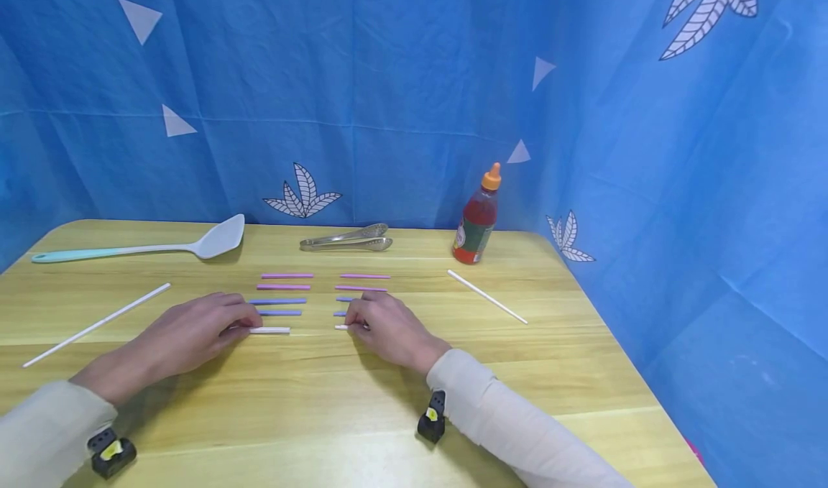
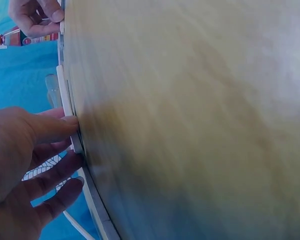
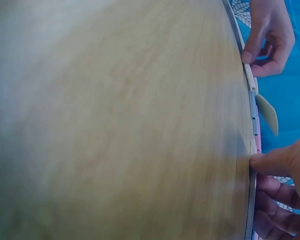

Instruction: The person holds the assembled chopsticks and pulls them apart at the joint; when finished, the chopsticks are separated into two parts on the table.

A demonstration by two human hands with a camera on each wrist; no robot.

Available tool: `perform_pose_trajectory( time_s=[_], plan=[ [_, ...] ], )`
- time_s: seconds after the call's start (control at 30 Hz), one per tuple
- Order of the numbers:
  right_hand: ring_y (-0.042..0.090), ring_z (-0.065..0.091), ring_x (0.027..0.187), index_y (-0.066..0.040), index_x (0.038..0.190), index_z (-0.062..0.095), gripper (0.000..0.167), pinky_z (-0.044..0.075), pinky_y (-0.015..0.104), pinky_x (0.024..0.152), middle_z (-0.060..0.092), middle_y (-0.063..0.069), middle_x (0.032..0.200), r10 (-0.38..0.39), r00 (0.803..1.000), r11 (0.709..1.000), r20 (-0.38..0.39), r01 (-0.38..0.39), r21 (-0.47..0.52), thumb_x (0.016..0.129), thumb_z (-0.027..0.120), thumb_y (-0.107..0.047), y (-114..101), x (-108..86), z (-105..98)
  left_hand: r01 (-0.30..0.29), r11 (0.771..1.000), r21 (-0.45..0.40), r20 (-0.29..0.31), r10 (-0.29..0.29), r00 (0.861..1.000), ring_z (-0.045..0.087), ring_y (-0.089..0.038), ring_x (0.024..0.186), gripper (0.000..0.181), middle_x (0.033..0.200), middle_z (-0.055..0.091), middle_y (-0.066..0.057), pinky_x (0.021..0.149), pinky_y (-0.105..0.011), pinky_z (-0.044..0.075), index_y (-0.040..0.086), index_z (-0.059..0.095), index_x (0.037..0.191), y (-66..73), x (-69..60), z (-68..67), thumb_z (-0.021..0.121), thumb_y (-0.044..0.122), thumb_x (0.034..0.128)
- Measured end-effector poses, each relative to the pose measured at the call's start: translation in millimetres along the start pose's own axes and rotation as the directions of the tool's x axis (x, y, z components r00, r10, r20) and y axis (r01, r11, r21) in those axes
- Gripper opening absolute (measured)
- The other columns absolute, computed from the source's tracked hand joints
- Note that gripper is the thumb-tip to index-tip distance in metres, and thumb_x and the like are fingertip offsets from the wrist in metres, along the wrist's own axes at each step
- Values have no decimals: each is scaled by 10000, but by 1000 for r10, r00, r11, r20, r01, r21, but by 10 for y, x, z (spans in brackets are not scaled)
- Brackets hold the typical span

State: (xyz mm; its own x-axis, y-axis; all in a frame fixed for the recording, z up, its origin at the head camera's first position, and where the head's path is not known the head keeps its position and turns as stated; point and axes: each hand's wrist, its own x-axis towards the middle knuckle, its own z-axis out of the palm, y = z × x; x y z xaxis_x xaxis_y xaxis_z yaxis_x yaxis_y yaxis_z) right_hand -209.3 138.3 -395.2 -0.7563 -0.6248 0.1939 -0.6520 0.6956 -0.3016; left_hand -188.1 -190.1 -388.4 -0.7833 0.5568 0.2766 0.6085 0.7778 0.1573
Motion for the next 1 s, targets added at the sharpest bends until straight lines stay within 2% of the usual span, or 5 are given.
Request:
perform_pose_trajectory(
  time_s=[0.23, 0.63, 0.87, 1.0],
  plan=[
    [123, 653, 942, -126, 1086, 788, 62, 600, 291, 840, 728, 0, 1029, -3, 1000, 1000, 4, 3, -4, 1024, 777, -120, 8, -6, 6, 17, 1000, 12, 12, -17, 1000, 663, -122, 847, 206, 948, 701, 105, 748, -426, 598, 262, 779, 1026, 14, 14, 13, 832, 77, 954],
    [137, 656, 933, -114, 1084, 786, 70, 598, 285, 835, 731, 14, 1021, -31, 1000, 999, -1, 31, -19, 1015, 783, -99, 6, 2, 13, 30, 999, 37, 16, -31, 999, 626, -103, 802, 163, 931, 689, 96, 685, -395, 571, 256, 789, 1033, 10, 10, 20, 847, 124, 955],
    [137, 663, 938, -112, 1085, 786, 72, 602, 284, 841, 736, 14, 1028, -33, 999, 999, 0, 33, -22, 1015, 782, -97, 13, 4, 22, 55, 998, 28, 31, -56, 998, 629, -104, 832, 149, 956, 698, 91, 718, -405, 580, 258, 792, 1041, 16, 10, 25, 839, 138, 965],
    [135, 665, 937, -113, 1087, 786, 72, 605, 290, 845, 737, 14, 1030, -31, 1000, 999, -2, 31, -23, 1017, 781, -99, 9, 1, 14, 50, 998, 33, 25, -51, 998, 631, -112, 832, 156, 952, 696, 85, 733, -416, 587, 253, 789, 1034, 25, 16, 31, 843, 128, 959]
  ],
)
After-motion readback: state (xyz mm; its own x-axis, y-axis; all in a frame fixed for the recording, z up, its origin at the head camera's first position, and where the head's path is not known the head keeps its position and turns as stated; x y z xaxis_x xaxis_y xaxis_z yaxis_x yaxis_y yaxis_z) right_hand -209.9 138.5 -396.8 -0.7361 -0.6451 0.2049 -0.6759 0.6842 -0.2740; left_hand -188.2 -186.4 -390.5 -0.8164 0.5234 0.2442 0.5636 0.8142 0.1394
